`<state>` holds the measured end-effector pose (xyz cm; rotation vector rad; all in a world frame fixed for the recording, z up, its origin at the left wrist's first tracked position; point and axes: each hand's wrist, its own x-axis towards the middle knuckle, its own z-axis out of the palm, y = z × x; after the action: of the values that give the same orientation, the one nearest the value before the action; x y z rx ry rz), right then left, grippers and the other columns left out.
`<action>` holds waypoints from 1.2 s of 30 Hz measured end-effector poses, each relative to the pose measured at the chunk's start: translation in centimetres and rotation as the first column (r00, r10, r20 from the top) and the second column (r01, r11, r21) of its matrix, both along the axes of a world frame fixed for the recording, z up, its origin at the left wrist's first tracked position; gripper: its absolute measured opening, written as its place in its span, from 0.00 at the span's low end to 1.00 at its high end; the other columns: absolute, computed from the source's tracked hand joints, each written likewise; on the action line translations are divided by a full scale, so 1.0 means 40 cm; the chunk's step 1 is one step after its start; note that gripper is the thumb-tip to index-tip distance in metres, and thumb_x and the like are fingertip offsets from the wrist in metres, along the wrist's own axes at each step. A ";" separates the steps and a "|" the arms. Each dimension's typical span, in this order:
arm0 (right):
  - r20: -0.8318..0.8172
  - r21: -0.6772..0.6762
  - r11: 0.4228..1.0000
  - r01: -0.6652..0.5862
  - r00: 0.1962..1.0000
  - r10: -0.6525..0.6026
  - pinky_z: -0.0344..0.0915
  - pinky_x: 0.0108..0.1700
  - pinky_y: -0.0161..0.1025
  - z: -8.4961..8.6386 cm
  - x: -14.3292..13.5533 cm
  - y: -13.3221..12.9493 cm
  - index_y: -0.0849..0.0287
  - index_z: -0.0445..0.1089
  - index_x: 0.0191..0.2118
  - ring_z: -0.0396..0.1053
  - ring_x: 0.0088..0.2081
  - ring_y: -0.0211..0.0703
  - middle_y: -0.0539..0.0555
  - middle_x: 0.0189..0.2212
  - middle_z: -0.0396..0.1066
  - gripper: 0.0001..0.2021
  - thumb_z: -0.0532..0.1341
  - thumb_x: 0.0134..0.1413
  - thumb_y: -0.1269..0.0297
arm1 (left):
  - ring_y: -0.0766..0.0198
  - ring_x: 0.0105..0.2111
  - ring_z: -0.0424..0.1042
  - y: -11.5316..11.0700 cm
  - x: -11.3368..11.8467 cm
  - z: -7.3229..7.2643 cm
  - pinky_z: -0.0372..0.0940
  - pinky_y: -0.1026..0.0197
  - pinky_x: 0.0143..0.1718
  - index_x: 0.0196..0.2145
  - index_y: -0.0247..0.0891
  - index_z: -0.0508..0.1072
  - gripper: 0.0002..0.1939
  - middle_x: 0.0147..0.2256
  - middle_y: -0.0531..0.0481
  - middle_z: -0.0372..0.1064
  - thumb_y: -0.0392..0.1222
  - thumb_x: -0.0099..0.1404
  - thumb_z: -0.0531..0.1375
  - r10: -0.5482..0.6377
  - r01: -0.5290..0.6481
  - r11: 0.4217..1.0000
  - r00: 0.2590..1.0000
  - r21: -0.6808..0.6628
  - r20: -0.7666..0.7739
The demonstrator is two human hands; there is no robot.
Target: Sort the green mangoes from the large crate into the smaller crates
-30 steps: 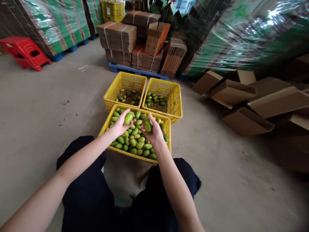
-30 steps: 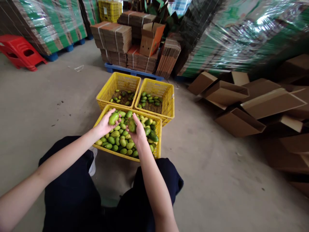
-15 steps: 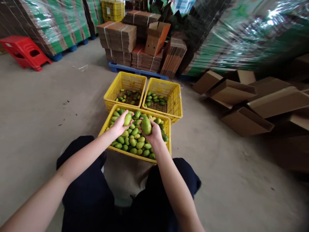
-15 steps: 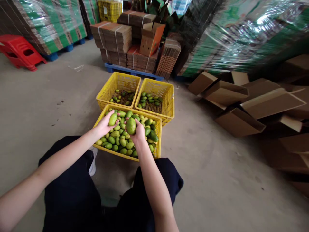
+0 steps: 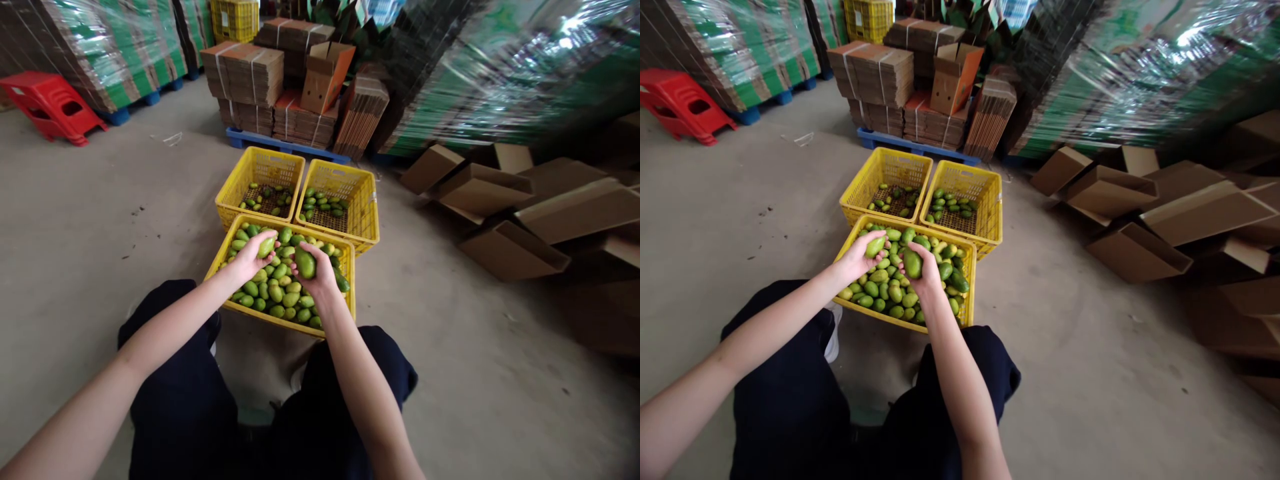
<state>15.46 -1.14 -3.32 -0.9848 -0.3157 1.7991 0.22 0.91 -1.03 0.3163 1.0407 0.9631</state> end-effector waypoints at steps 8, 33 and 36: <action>-0.093 -0.056 0.992 -0.112 0.990 0.106 0.46 0.11 0.30 0.007 0.009 0.005 0.59 0.68 0.31 0.48 0.12 0.32 0.54 0.19 0.70 0.16 0.50 0.60 0.56 | 0.74 0.09 0.53 0.005 -0.016 0.001 0.43 0.73 0.07 0.27 0.34 0.67 0.16 0.17 0.53 0.60 0.43 0.70 0.49 -0.069 0.080 0.994 0.987 -0.072 0.146; 0.604 0.627 0.779 0.001 0.632 -0.486 0.70 0.47 0.42 0.034 0.032 -0.030 0.49 0.70 0.38 0.66 0.53 0.51 0.52 0.43 0.72 0.20 0.71 0.37 0.76 | 0.56 0.54 0.67 -0.038 -0.023 0.032 0.68 0.67 0.47 0.36 0.42 0.78 0.20 0.45 0.46 0.70 0.25 0.46 0.72 0.180 0.184 0.727 0.878 0.662 -0.443; 0.590 0.617 0.787 -0.004 0.664 -0.460 0.69 0.44 0.40 0.036 0.031 -0.028 0.50 0.71 0.37 0.68 0.48 0.48 0.50 0.40 0.74 0.21 0.71 0.35 0.78 | 0.57 0.53 0.68 -0.039 -0.018 0.037 0.67 0.68 0.46 0.35 0.41 0.78 0.21 0.44 0.47 0.71 0.23 0.43 0.72 0.152 0.139 0.765 0.910 0.629 -0.386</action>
<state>16.71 -2.27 -1.89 -1.1724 -1.1066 0.8748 -0.48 -0.67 0.44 1.1459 1.0573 1.2831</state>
